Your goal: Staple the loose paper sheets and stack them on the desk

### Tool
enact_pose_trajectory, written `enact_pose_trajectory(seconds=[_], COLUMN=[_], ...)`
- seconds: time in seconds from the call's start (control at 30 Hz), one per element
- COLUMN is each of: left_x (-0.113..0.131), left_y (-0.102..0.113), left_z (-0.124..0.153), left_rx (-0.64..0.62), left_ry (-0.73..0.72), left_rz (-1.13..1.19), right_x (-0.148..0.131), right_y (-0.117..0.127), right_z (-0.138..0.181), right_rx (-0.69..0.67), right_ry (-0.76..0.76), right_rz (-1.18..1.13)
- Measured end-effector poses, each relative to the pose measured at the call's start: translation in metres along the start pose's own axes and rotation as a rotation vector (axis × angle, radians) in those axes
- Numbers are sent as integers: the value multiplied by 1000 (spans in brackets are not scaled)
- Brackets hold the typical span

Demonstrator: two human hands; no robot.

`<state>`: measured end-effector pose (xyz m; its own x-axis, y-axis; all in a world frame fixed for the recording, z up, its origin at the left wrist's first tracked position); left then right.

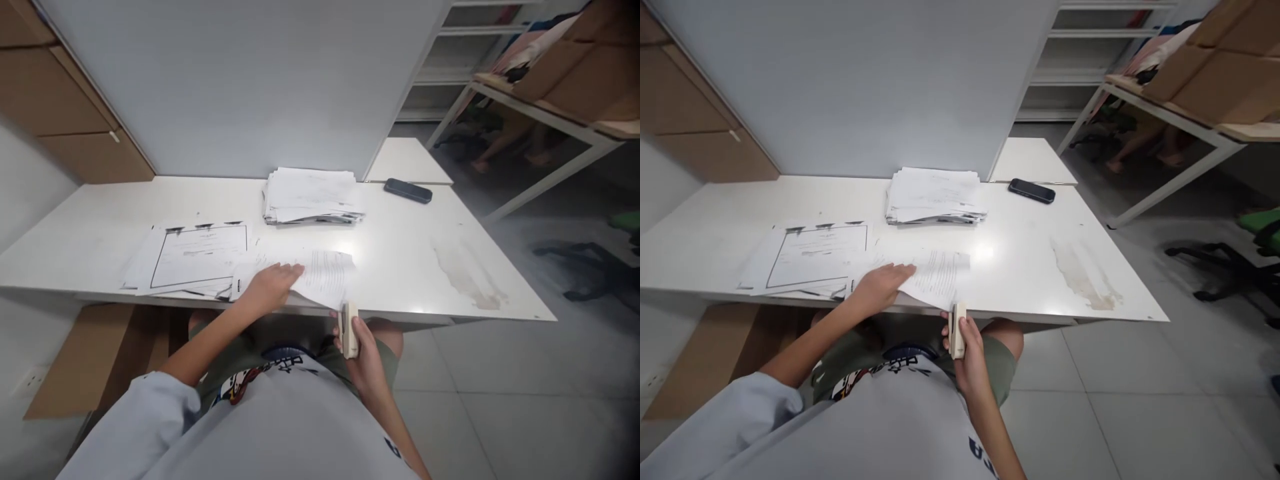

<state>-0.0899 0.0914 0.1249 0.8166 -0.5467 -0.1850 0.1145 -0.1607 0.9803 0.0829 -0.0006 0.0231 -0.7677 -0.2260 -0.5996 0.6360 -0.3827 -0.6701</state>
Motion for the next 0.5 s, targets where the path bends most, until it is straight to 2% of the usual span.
enact_pose_trajectory(seconds=[0.07, 0.1, 0.13, 0.2, 0.27, 0.3, 0.33, 0.37, 0.43, 0.47, 0.5], left_x=[-45, -71, -94, -131, -149, -151, -149, -142, -123, -113, -104], left_y=[33, 53, 76, 121, 146, 147, 141, 127, 78, 49, 23], left_z=[-17, -24, -31, -48, -77, -99, -125, -153, -204, -223, -234], left_rx=[38, 96, 191, 460, 679, 719, 705, 636, 402, 271, 197], left_ry=[227, 353, 457, 582, 584, 543, 481, 406, 268, 212, 184], left_rz=[-33, -52, -64, -52, -21, -16, -22, -41, -69, -71, -65], right_x=[-7, -10, -13, -18, -22, -24, -26, -28, -31, -32, -33], right_y=[-3, -1, 3, 16, 34, 43, 52, 61, 76, 83, 89], right_z=[-1, -2, -4, -7, -12, -14, -16, -18, -21, -22, -23], right_rx=[-13, -7, 4, 42, 94, 122, 150, 177, 225, 246, 267], right_ry=[30, 47, 65, 100, 135, 155, 173, 189, 216, 227, 237], right_rz=[-28, -41, -54, -74, -87, -87, -85, -81, -75, -74, -74])
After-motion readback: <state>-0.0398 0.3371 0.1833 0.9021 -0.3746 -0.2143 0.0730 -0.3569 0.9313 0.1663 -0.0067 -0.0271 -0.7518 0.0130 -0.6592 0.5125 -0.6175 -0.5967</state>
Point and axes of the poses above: each hand's wrist, its own z-axis away from the middle knuckle, its own y-axis out of the back of the hand, x = y × z, the point moved 9 cm from there along -z, towards the middle knuckle, and after that the axes turned 13 degrees about -z, right-handed, at the moved point
